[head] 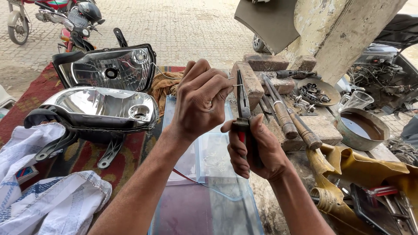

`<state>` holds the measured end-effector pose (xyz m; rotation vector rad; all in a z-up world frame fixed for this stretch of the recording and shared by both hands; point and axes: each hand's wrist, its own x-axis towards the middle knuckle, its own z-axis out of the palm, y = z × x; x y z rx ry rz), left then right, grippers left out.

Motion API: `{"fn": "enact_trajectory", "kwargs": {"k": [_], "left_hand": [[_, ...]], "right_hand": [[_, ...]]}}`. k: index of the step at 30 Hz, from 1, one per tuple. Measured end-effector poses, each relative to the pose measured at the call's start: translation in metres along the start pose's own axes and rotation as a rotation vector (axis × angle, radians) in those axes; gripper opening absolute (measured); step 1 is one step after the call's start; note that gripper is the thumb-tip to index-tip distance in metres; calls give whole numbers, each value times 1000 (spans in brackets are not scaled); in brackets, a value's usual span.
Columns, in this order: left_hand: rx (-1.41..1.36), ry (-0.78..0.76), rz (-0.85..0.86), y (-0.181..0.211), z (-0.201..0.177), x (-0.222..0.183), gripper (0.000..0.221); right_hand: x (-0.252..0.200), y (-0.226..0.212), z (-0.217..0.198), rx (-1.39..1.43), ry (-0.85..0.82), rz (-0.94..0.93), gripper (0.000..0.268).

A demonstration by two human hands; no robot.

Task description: Preparing a thin metal wire by bending it into a specific shape using needle-nose pliers, likely for stitching a plastic repair.

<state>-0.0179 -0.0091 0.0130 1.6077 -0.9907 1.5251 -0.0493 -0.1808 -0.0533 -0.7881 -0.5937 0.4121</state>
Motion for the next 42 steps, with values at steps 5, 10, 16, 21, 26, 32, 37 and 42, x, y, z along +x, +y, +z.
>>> {"fn": "enact_trajectory", "kwargs": {"k": [5,10,16,21,26,32,37,42], "left_hand": [[83,-29,52,-11,1,-7,18],[213,-88,103,-18,7,-17,18],[274,-147,126,-22,15,-27,19],[258,-148,114,-23,15,-29,19],[212,-149,83,-21,12,-27,18],[162,-179,-9,-24,12,-30,13],[95,-223,-105,-20,9,-25,7],[8,-217,-185,-18,8,-22,25]], "right_hand": [[7,-5,9,-392,111,-125,36],[12,8,-15,-1040,435,-175,45],[8,10,-2,-1654,624,-234,54],[10,12,-6,-1679,615,-265,43],[10,15,-14,-1569,624,-262,34],[9,12,-20,-1336,614,-154,29],[19,-13,-10,-1342,649,65,44],[51,-63,10,-1470,819,367,51]]}}
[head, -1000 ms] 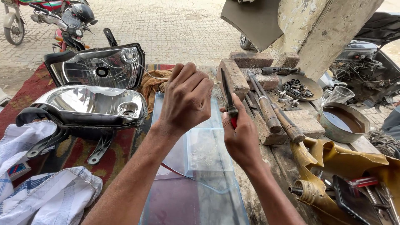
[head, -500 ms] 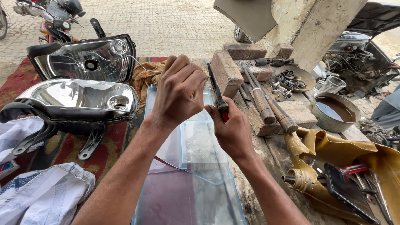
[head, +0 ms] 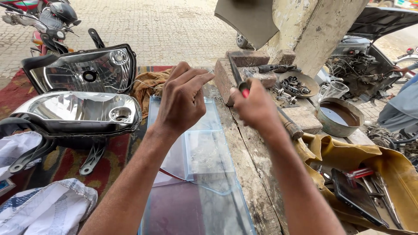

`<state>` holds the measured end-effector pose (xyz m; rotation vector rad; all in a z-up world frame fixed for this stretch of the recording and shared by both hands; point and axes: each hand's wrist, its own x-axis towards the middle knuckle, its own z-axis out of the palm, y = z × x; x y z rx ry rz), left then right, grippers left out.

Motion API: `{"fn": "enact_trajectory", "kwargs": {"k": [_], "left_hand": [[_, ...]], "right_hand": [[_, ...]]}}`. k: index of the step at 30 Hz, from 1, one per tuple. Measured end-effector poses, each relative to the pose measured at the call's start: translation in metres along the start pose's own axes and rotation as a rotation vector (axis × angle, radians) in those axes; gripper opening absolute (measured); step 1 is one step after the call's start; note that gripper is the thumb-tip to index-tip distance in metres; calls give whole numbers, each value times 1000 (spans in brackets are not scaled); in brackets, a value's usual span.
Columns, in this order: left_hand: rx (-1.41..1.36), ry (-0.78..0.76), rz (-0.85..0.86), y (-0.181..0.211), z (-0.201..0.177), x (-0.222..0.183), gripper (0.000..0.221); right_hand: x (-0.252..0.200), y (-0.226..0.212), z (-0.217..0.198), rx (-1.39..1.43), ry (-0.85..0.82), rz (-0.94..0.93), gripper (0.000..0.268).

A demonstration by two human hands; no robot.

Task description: Preparing a thin metal wire by bending it into a specific shape using needle-nose pliers, likely for stitching a plastic repair.

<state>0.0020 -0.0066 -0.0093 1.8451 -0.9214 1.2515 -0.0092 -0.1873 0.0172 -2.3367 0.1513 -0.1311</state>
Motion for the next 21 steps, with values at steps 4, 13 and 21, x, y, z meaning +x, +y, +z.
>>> {"fn": "enact_trajectory", "kwargs": {"k": [4,13,21], "left_hand": [[-28,9,-2,4,3,1,25],[-51,-26,-30,3,6,-1,27],[-39,-50,-52,-9,12,-6,28]], "right_hand": [[94,27,-13,-85,22,-198,46],[251,101,-25,-573,154,-209,25],[301,133,-10,-850,178,-231,25]]}}
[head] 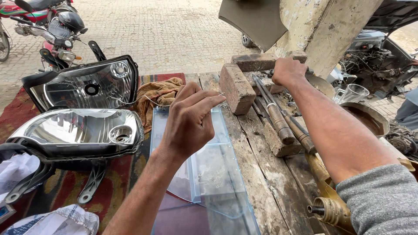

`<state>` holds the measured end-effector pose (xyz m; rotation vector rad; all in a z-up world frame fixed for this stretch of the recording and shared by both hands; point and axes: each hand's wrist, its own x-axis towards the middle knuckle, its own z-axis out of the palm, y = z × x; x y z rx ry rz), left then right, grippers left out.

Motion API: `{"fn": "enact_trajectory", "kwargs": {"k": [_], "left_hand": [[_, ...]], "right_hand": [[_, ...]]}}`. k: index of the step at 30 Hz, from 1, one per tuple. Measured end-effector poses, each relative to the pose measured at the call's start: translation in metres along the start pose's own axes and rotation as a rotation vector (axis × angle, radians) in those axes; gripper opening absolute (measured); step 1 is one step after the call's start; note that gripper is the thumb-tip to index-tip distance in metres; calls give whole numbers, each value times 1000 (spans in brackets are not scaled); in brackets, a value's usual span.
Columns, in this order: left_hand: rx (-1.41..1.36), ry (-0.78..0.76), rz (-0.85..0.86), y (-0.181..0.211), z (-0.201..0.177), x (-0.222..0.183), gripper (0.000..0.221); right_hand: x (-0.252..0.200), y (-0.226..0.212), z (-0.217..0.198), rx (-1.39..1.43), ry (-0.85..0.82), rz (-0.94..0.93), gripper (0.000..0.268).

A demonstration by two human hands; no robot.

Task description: Preparing a thin metal wire by bending it into a specific shape using needle-nose pliers, likely for stitching a plastic repair.

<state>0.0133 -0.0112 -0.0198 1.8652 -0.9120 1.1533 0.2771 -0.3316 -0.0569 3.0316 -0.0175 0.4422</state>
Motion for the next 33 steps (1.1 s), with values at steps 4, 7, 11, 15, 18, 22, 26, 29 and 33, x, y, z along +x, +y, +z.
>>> {"fn": "enact_trajectory", "kwargs": {"k": [4,7,11,15,18,22,26,29,33], "left_hand": [[-5,-21,-18,-1,0,-1,31],[-7,-32,-5,0,1,-1,31],[-37,-49,1,2,5,-3,30],[32,-231,104,-3,11,-10,47],[69,-360,95,-11,19,-20,50],[24,-421,44,-18,24,-30,48],[103,-389,0,-33,35,-49,37],[237,-420,-26,-52,44,-65,39],[392,-466,9,-66,41,-70,29]], "right_hand": [[8,1,10,-11,-34,24,21],[6,4,6,-17,-7,22,20],[-15,-10,-35,43,-24,81,23],[-52,-45,-106,295,-115,249,14],[-97,-78,-148,446,-133,242,11],[-143,-105,-146,549,-161,211,17],[-162,-114,-80,484,-103,159,27],[-197,-129,-55,530,-169,175,25],[-217,-127,-7,516,-261,137,32]]}}
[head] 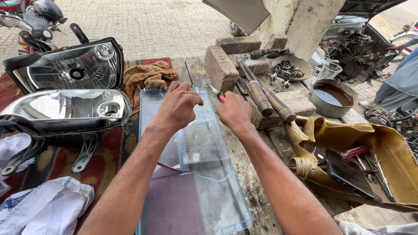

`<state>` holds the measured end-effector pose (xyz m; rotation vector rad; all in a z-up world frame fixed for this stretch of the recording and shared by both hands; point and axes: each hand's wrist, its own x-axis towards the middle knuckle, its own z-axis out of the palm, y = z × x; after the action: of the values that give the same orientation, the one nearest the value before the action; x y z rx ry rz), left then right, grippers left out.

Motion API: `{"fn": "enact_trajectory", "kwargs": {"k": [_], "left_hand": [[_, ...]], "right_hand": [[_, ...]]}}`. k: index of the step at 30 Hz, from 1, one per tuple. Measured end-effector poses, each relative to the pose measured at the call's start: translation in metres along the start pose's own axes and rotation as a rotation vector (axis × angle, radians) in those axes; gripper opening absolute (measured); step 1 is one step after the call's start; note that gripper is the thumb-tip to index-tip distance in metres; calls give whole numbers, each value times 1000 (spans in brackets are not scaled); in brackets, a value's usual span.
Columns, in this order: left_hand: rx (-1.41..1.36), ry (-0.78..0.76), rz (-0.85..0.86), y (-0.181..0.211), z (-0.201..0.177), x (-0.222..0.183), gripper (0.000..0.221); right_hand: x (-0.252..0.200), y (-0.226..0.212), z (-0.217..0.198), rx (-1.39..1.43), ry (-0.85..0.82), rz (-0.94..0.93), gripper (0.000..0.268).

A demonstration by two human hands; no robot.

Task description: Preparing a thin metal wire by bending it into a specific shape using needle-nose pliers, likely for stitching a plastic repair.

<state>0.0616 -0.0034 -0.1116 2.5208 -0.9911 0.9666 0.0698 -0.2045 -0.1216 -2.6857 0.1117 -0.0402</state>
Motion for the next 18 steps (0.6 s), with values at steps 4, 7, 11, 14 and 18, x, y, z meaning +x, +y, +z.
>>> {"fn": "enact_trajectory", "kwargs": {"k": [4,7,11,14,18], "left_hand": [[55,65,28,-4,-9,2,24],[90,126,71,-7,-4,12,27],[138,80,143,-27,29,27,25],[218,91,231,-50,61,35,18],[406,18,268,-66,89,41,12]], "right_hand": [[-24,0,0,24,-25,18,32],[-37,-4,-7,57,-15,33,29],[-42,-7,-5,35,12,23,34],[-45,-9,-3,55,29,37,35],[-47,-11,-5,53,55,31,36]]}}
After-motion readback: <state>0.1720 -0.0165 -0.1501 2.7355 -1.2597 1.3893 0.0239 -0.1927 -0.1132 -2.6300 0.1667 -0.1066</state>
